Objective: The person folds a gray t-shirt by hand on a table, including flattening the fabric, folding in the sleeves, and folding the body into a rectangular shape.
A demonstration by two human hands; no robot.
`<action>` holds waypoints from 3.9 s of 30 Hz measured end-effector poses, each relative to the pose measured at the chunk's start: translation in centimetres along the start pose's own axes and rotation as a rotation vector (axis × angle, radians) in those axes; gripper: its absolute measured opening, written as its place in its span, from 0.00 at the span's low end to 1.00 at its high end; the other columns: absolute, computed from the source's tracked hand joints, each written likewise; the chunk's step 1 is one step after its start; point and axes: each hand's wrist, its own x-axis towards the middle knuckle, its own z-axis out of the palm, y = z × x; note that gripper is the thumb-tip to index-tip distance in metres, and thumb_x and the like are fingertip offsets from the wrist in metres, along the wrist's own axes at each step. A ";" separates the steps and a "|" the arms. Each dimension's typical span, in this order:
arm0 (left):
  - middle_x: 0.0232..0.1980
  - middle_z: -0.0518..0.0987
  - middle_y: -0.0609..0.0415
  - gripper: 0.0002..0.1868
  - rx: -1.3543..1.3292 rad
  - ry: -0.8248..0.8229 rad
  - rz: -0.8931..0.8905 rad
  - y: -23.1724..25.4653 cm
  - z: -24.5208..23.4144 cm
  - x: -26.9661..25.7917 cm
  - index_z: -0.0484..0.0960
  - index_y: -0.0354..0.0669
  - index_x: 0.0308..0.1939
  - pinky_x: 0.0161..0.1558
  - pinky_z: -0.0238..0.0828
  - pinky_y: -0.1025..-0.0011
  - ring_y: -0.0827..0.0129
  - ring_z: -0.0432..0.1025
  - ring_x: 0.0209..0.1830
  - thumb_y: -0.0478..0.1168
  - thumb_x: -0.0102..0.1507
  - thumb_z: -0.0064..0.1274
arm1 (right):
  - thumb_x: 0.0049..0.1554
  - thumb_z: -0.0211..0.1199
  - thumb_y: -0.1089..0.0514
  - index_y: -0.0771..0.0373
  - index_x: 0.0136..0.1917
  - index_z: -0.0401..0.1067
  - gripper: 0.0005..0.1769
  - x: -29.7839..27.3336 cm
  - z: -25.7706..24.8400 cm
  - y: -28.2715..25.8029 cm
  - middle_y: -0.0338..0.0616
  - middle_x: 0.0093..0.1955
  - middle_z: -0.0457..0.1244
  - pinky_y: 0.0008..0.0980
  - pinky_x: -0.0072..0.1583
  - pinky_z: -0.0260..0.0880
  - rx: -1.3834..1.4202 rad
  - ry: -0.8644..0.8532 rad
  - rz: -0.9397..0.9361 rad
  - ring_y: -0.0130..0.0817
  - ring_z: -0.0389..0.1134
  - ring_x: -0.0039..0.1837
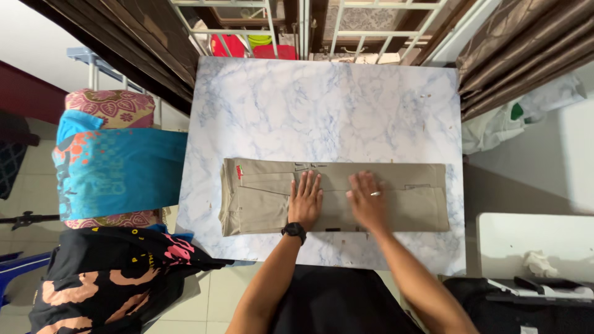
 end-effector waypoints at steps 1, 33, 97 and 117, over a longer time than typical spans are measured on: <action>0.83 0.53 0.50 0.30 -0.024 -0.005 -0.007 -0.1 -0.1 0.0 0.56 0.49 0.80 0.79 0.32 0.50 0.60 0.42 0.84 0.51 0.74 0.30 | 0.68 0.44 0.41 0.52 0.79 0.60 0.30 -0.2 -0.9 2.7 0.49 0.82 0.51 0.63 0.77 0.43 -0.052 -0.026 0.041 0.49 0.48 0.84; 0.83 0.49 0.52 0.31 0.024 -0.051 0.087 3.7 0.8 2.5 0.53 0.53 0.80 0.78 0.30 0.46 0.61 0.39 0.84 0.53 0.73 0.30 | 0.70 0.33 0.37 0.50 0.83 0.48 0.34 0.5 -3.9 15.7 0.51 0.85 0.45 0.70 0.76 0.32 -0.163 -0.091 0.360 0.51 0.41 0.86; 0.81 0.59 0.53 0.29 0.075 0.142 -0.037 -13.1 -4.7 -2.0 0.61 0.48 0.78 0.78 0.41 0.52 0.60 0.50 0.82 0.53 0.74 0.33 | 0.60 0.62 0.35 0.57 0.71 0.66 0.35 -5.8 -7.8 12.2 0.58 0.69 0.59 0.64 0.57 0.63 -0.056 -0.008 1.003 0.64 0.57 0.69; 0.80 0.62 0.55 0.28 0.093 0.275 -0.224 -14.3 -4.8 -3.3 0.65 0.51 0.76 0.78 0.41 0.51 0.61 0.53 0.81 0.53 0.74 0.33 | 0.63 0.61 0.49 0.69 0.52 0.69 0.18 -2.3 -8.0 10.0 0.62 0.51 0.67 0.53 0.55 0.67 0.136 -0.069 0.659 0.62 0.68 0.55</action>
